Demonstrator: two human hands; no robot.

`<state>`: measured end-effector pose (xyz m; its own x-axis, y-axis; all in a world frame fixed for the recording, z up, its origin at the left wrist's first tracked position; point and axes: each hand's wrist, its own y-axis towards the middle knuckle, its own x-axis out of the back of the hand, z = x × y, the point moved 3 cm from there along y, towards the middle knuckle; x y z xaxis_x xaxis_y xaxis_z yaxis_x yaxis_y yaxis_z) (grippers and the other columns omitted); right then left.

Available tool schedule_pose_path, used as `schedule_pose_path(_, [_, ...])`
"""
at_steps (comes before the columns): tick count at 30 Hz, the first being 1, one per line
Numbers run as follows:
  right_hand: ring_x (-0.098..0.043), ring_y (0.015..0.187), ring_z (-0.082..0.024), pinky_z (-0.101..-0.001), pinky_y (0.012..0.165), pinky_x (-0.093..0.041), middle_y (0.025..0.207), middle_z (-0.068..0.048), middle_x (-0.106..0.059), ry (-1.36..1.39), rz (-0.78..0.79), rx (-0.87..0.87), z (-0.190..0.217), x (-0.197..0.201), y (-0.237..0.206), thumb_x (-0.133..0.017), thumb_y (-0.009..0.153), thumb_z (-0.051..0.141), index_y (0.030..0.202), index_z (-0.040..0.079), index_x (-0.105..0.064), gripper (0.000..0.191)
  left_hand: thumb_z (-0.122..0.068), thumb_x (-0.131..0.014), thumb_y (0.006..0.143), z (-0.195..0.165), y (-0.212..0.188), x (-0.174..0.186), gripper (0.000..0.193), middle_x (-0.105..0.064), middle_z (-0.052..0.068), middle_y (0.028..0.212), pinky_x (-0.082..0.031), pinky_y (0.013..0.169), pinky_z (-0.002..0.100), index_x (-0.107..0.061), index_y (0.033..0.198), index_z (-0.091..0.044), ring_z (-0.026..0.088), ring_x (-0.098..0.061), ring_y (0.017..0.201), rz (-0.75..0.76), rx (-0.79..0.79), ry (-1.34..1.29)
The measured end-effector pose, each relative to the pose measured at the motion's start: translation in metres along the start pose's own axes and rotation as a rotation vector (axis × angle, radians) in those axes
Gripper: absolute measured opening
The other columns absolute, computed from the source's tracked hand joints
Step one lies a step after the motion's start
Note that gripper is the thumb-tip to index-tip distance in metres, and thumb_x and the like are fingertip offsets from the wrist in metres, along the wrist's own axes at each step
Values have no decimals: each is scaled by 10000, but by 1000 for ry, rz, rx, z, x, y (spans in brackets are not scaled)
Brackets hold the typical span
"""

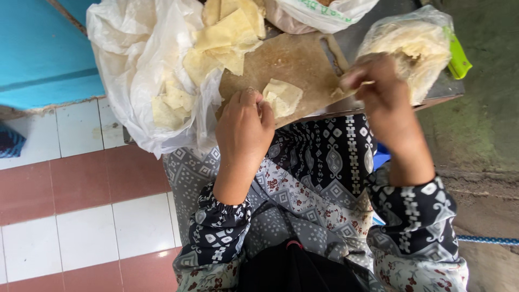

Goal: The person places triangular dough wrappers on a cutting board, spoons filling from a bag onto a wrapper, and folds and presses the wrapper closed, setting finished pastries aside with the others. At one point the person uses a knife on the board.

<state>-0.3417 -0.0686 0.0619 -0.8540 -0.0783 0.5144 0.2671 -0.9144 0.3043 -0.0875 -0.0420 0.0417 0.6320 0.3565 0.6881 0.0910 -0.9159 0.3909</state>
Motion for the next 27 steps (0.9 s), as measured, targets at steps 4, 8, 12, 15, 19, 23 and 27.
schedule_pose_path(4, [-601,1263,-319,-380,1115,-511,1365,-204,-511,-52,74,153,25,-54,13,-399,814,-202,1182,-10,-631,474,-138,-677,924,4,-1,3,103,-663,132,906,-526,737,466,-619,921,-52,360,-665,845,44,35,-26])
schedule_pose_path(8, [-527,1352,-416,-446,1131,-441,1429,-231,-526,-256,88,228,32,-73,29,-509,820,-201,1188,14,-690,464,-147,-692,913,2,-1,6,129,-668,120,882,-525,774,476,-611,876,-53,358,-668,844,45,2,-36])
schedule_pose_path(12, [-535,1363,-398,-436,1147,-439,1455,-206,-545,-245,89,229,33,-76,38,-555,893,-176,1187,28,-703,387,-171,-692,902,1,2,7,153,-677,104,837,-526,747,479,-622,813,-68,353,-673,801,70,54,-28])
schedule_pose_path(15, [-534,1382,-400,-440,1163,-432,1479,-195,-550,-270,81,255,33,-77,40,-566,911,-155,1190,46,-709,372,-196,-686,914,3,5,8,185,-678,95,814,-526,704,475,-628,789,-73,343,-678,774,123,101,-33])
schedule_pose_path(19, [-476,1418,-398,-494,1169,-394,1513,-171,-541,-456,122,251,32,-82,36,-572,874,-105,1202,117,-753,436,-236,-703,921,6,7,8,219,-682,94,815,-524,662,473,-637,788,-75,340,-677,752,156,149,-47])
schedule_pose_path(23, [-372,1458,-412,-561,1182,-288,1584,-143,-460,-793,156,323,38,-79,28,-662,899,5,1320,153,-766,459,-241,-714,914,6,7,7,220,-677,96,819,-524,672,476,-628,805,-70,344,-680,777,119,100,-34])
schedule_pose_path(27, [-344,1536,-393,-569,1246,-246,1701,-129,-366,-1108,150,328,45,-68,26,-680,933,102,1281,187,-756,366,-236,-721,902,6,7,6,215,-677,93,828,-524,670,474,-622,794,-79,343,-677,775,126,105,-16])
